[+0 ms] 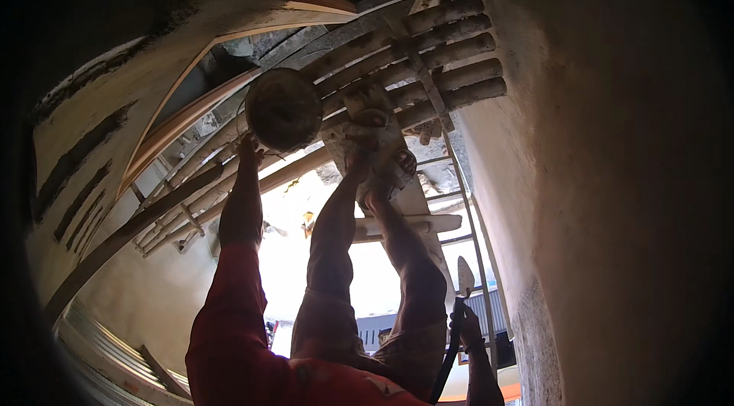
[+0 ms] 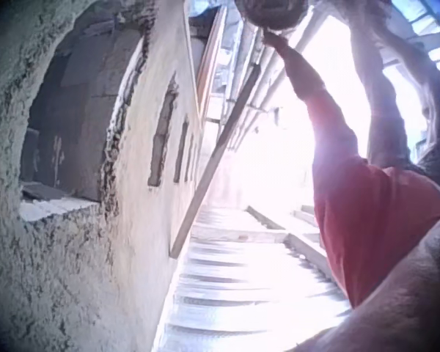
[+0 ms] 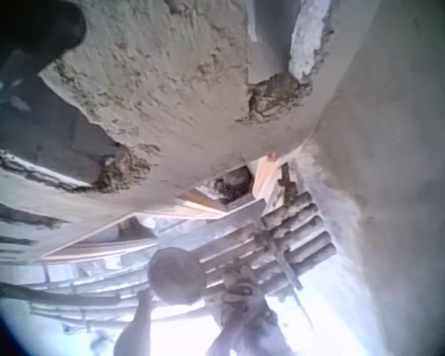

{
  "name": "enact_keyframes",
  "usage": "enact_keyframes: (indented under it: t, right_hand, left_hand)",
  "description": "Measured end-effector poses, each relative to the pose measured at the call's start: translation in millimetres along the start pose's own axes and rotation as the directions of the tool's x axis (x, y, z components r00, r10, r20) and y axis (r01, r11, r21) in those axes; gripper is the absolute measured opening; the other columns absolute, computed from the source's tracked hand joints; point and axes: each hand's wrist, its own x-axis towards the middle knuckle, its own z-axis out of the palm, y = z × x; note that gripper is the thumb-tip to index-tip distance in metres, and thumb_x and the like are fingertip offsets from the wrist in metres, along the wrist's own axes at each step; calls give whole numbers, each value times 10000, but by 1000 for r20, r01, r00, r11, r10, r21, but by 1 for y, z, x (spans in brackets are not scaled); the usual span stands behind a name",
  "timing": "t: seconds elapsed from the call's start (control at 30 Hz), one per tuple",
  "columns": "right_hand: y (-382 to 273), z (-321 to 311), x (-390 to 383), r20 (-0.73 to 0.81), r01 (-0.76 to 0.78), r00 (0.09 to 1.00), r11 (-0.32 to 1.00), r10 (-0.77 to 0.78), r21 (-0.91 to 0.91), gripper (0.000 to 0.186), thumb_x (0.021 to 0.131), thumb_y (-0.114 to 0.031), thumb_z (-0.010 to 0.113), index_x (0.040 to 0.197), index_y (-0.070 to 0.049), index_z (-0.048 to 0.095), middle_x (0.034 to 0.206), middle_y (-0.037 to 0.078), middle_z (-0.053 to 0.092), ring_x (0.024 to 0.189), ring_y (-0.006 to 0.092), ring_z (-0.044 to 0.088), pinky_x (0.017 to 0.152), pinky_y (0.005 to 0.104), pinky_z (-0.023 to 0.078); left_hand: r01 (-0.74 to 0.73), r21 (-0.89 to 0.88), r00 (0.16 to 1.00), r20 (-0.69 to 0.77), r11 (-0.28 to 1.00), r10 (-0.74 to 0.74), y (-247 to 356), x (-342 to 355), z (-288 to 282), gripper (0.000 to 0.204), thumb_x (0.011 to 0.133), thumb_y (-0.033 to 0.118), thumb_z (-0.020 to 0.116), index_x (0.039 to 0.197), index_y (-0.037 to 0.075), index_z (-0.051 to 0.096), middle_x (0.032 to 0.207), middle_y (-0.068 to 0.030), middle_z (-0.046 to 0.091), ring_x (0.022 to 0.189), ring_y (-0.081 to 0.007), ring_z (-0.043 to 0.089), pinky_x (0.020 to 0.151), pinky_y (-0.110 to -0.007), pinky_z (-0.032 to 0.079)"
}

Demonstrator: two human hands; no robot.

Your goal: The person applies wet plaster from a bucket onto a high wall using a trowel while standing on scaffolding.

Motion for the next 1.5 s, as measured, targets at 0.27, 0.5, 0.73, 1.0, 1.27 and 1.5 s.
enact_keyframes:
  t: [0.27,0.5,0.73,1.0,1.27,1.5]
  right_hand:
    - [4,5,16,-45,168,986,971,-162,170,199,961,-173,439,1121,-104,535,688,6,544,495,113,518,412,267,440]
    - [-29,21,-35,-12,139,990,967,-140,214,316,854,-102,597,1154,-59,509,631,45,550,441,153,524,399,322,444]
    - [24,28,-33,-64,157,987,942,-144,297,303,857,-104,602,1147,-93,511,603,54,533,433,161,521,390,310,440]
    - [12,67,-35,-94,182,983,936,-161,301,347,830,-165,652,1101,-100,444,596,43,517,406,143,499,351,287,419]
    - [-25,69,31,-453,673,692,729,-562,124,259,847,-198,628,1044,-61,531,663,42,569,489,90,523,429,243,412]
    - [-182,0,53,-159,448,317,295,-935,-844,377,803,-107,592,1162,-52,487,1100,172,536,887,339,601,674,430,529]
  left_hand:
    - [-140,-139,904,385,980,184,17,-103,30,208,834,273,637,786,89,553,557,3,455,464,-125,463,449,-273,413]
    - [-280,26,874,421,960,244,25,-209,58,162,832,250,646,844,133,535,556,25,404,442,-105,406,425,-261,379]
    - [-567,196,674,668,800,314,39,-334,86,176,853,248,625,786,143,501,558,45,386,448,-86,391,426,-242,341]
    - [-697,102,415,865,710,283,15,-432,216,478,870,231,603,1278,11,487,1243,-146,518,1150,-224,475,977,-356,354]
    - [-881,-22,196,893,473,405,-41,-430,337,565,855,210,612,1353,25,421,1347,-180,469,1270,-285,407,1072,-368,267]
    - [-984,-119,-174,762,-130,624,-78,-395,408,475,863,159,586,1305,52,450,1171,-153,555,1133,-262,500,983,-393,357]
